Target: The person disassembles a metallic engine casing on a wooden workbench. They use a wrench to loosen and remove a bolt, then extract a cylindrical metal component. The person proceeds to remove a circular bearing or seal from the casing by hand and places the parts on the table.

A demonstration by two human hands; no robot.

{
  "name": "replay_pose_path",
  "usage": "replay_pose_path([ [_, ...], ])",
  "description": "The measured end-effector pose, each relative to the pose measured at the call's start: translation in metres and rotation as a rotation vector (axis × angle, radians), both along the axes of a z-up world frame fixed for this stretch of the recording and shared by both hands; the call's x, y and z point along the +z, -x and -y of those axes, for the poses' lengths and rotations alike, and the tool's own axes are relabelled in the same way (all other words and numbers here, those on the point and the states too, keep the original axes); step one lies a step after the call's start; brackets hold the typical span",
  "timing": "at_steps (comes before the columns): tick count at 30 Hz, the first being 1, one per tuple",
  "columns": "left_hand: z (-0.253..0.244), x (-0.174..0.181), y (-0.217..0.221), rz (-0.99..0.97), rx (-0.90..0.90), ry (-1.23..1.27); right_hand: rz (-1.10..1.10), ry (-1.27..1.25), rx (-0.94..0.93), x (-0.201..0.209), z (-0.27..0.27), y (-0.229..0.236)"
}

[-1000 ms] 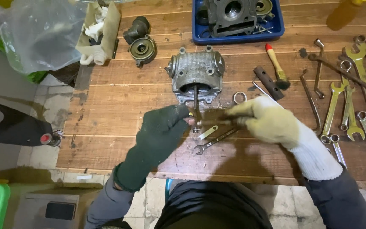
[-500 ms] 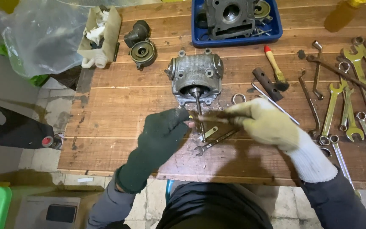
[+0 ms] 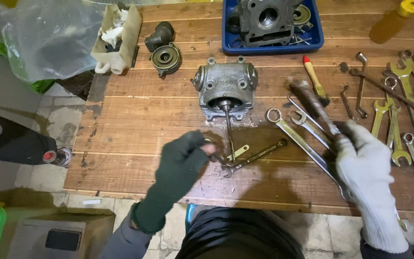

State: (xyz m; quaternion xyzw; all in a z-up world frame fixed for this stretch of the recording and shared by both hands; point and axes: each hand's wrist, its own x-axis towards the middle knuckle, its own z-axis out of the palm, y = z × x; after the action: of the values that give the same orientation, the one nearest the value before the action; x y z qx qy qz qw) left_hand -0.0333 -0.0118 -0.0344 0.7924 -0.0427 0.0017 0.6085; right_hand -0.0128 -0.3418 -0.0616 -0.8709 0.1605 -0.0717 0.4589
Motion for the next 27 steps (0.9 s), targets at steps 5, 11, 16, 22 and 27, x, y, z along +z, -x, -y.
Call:
replay_pose_path([
  [5, 0.051, -0.001, -0.022, -0.188, -0.136, -0.113, 0.053, 0.214, -0.061, -0.026, 0.024, 0.007],
  [11, 0.098, -0.024, -0.05, 0.255, -0.354, 0.116, -0.371, 0.527, -0.118, 0.008, 0.007, -0.002],
  [16, 0.113, -0.029, -0.051, 0.108, -0.353, 0.178, -0.264, 1.127, 0.0, -0.03, 0.03, -0.008],
  [22, 0.142, -0.043, -0.057, 0.185, -0.273, 0.136, -0.342, -0.009, 0.148, 0.063, -0.036, 0.021],
  [27, 0.138, -0.026, -0.049, -0.061, -0.361, 0.236, -0.36, 0.251, 0.136, 0.055, -0.026, 0.015],
])
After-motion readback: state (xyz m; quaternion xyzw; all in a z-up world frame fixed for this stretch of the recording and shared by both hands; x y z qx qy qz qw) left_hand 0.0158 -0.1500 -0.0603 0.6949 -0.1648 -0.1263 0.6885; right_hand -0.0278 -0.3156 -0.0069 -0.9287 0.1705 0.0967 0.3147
